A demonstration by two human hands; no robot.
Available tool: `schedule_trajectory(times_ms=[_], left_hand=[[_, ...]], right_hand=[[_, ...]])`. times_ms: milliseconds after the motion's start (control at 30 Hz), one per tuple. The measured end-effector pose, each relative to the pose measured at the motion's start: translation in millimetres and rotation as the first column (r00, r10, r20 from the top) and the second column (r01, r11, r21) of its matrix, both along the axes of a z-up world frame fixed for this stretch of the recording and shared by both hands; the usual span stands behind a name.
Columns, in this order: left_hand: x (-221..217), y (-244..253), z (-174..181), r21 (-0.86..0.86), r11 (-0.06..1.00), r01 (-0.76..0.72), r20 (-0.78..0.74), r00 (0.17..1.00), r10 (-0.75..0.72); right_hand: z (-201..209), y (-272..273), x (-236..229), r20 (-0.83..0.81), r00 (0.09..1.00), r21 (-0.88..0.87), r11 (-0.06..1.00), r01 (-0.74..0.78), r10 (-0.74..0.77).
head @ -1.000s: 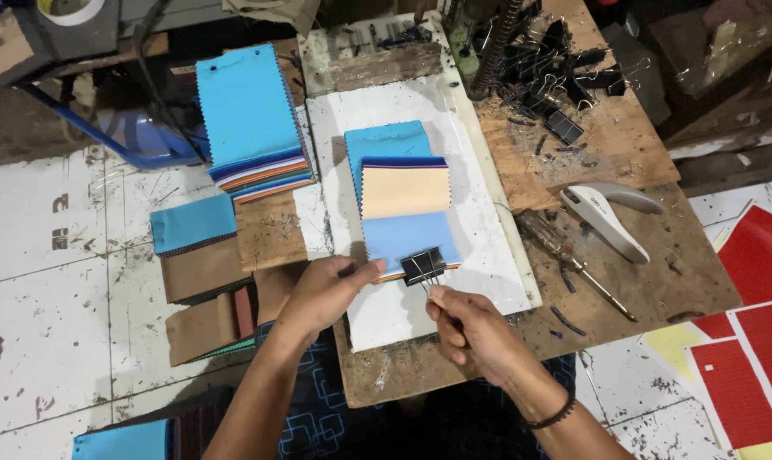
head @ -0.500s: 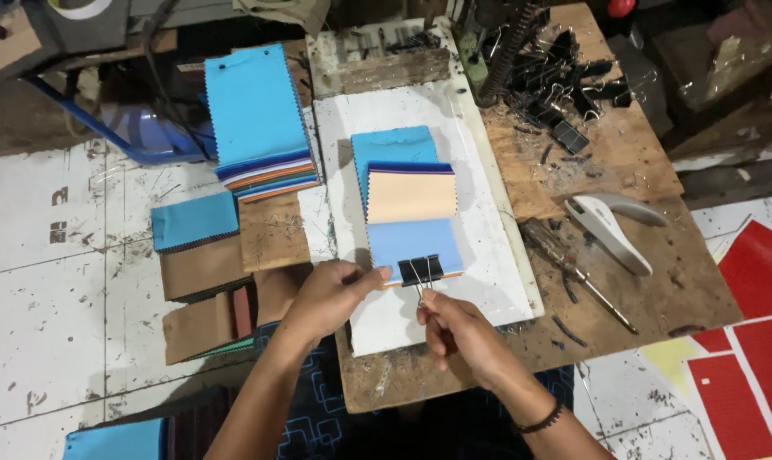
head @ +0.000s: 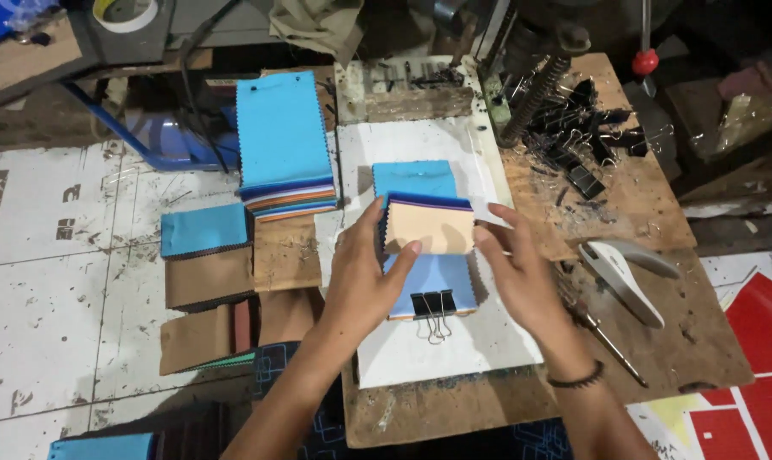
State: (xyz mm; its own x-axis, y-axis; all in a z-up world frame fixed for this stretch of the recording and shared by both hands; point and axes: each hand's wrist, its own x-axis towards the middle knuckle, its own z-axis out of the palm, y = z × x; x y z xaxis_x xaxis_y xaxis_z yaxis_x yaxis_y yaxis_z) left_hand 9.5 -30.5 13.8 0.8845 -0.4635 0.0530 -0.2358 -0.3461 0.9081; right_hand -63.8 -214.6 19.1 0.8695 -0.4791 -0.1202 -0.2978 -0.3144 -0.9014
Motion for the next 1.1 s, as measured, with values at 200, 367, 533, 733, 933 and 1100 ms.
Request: schedule_trajectory(times_ms=[200, 367, 533, 733, 933, 1100], left_hand=[[-2, 5, -6, -0.172, 0.976, -0.134, -0.201, 0.975, 0.098], [2, 15, -33, -0.127, 0.975, -0.183, -0.233, 0.961, 0.15], [6, 11, -50, 0.009, 0.999, -0.053, -0.1, 0.994, 0.053], [-3, 14, -54, 0.033, 0.999, -0.04, -0.21, 0.977, 0.046], [-14, 17, -58, 0.012, 1.0, 0.012, -0.218, 0.976, -0.01], [-32, 17, -66, 0.035, 0.998, 0.05, -0.031, 0.998, -0.049]], right_hand=[[17, 26, 1, 0.138, 0.987, 0.112, 0.992, 0.064, -0.079], [-30, 0, -11, 0.167, 0.985, 0.02, 0.999, 0.041, -0.044], [-41, -10, 6, -0.031, 0.999, -0.118, 0.993, -0.022, 0.019], [-39, -1, 5, -0.244, 0.969, -0.177, 0.981, -0.077, 0.032], [-25, 6, 5, -0.371, 0.929, -0.063, 0.997, -0.047, 0.021], [-29, 1, 0, -0.369, 0.929, -0.075, 0.996, -0.05, 0.019]])
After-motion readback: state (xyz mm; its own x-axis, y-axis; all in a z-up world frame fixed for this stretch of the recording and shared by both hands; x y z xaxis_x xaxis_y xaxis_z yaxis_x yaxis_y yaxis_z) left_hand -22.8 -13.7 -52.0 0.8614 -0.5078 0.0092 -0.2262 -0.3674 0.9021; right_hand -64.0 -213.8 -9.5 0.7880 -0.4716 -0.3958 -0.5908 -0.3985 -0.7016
